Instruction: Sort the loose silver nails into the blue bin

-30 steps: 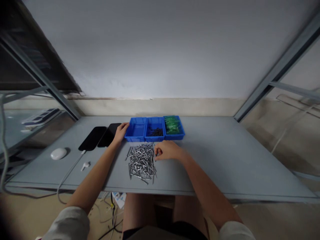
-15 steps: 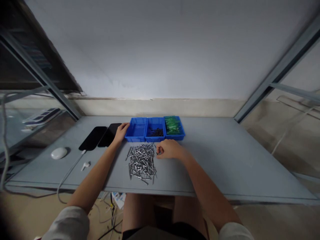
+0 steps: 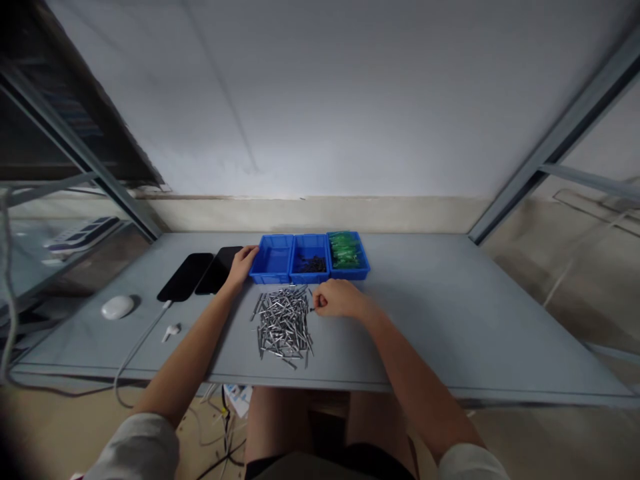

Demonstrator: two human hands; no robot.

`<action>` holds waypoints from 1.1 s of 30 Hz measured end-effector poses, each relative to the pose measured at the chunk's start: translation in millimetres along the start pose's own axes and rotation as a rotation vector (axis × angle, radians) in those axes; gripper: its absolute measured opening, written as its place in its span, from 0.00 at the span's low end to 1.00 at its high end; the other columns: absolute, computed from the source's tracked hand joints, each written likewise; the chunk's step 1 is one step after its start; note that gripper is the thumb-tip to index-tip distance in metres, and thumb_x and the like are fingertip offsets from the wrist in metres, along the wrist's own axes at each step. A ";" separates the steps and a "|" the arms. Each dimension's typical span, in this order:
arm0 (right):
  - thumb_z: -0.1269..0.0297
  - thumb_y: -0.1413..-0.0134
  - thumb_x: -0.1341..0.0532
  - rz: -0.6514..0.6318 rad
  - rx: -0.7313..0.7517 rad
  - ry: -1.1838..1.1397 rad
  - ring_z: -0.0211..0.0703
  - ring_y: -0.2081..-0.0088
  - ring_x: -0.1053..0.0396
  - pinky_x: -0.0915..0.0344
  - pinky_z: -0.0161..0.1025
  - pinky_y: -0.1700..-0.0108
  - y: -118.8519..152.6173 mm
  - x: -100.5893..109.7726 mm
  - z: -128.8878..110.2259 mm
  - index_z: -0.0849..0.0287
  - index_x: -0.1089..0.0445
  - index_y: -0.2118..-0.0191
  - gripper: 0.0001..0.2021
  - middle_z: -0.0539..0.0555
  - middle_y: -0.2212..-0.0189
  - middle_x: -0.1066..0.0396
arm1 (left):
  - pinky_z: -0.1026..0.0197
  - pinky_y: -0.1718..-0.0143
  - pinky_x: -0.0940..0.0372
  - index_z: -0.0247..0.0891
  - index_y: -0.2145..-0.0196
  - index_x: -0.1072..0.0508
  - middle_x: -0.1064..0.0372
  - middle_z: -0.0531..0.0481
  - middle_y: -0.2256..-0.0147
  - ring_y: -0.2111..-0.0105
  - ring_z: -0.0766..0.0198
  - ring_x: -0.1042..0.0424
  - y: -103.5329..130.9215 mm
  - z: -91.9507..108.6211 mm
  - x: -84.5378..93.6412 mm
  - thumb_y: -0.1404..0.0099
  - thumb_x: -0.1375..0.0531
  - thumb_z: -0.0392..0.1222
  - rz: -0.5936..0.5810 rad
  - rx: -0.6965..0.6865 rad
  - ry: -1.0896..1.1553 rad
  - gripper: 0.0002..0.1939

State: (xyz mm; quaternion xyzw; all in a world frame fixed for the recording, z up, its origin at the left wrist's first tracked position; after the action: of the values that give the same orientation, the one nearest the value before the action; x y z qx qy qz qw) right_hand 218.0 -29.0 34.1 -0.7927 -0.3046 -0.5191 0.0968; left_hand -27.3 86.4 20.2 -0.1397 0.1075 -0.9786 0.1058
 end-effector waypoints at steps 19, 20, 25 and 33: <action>0.53 0.59 0.35 0.403 -0.014 -1.233 0.31 0.80 0.41 0.45 0.30 0.80 -2.5 38.0 20.5 0.58 0.34 0.71 0.14 0.51 0.71 0.28 | 0.58 0.55 0.39 0.35 0.66 0.24 0.26 0.45 0.65 0.61 0.57 0.30 -0.3 -0.9 -0.1 0.45 0.42 0.53 0.004 -0.002 -0.007 0.18; 0.53 0.60 0.35 0.415 -0.025 -1.297 0.30 0.80 0.42 0.45 0.30 0.80 -2.9 37.2 22.6 0.58 0.35 0.72 0.15 0.51 0.71 0.28 | 0.58 0.55 0.39 0.36 0.66 0.24 0.26 0.46 0.65 0.61 0.57 0.30 -0.2 -0.9 -0.1 0.45 0.42 0.53 0.004 -0.003 -0.008 0.18; 0.53 0.63 0.33 0.503 -0.088 -1.479 0.29 0.81 0.45 0.46 0.30 0.81 -1.8 36.1 35.1 0.57 0.35 0.72 0.16 0.49 0.72 0.29 | 0.58 0.55 0.39 0.37 0.66 0.24 0.26 0.46 0.65 0.60 0.57 0.30 0.9 -0.7 0.8 0.45 0.42 0.53 0.012 0.007 -0.011 0.17; 0.56 0.69 0.31 0.596 -0.133 -1.550 0.28 0.82 0.48 0.46 0.28 0.84 0.7 39.5 37.3 0.56 0.34 0.72 0.16 0.46 0.77 0.32 | 0.58 0.55 0.39 0.36 0.66 0.24 0.26 0.46 0.65 0.60 0.57 0.30 0.5 0.4 1.3 0.45 0.42 0.52 0.010 -0.001 -0.010 0.17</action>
State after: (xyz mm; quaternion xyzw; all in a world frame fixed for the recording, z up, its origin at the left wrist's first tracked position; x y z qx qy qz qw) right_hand 257.8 3.1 52.6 -0.9769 -0.0312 0.2042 -0.0540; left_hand -28.4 85.5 20.8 -0.1443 0.1080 -0.9773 0.1114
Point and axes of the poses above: each hand's wrist, its own y-axis away from the middle knuckle, its own x-axis out of the back of the hand, z = x × y, the point moved 9 cm from there along -y, towards the middle knuckle
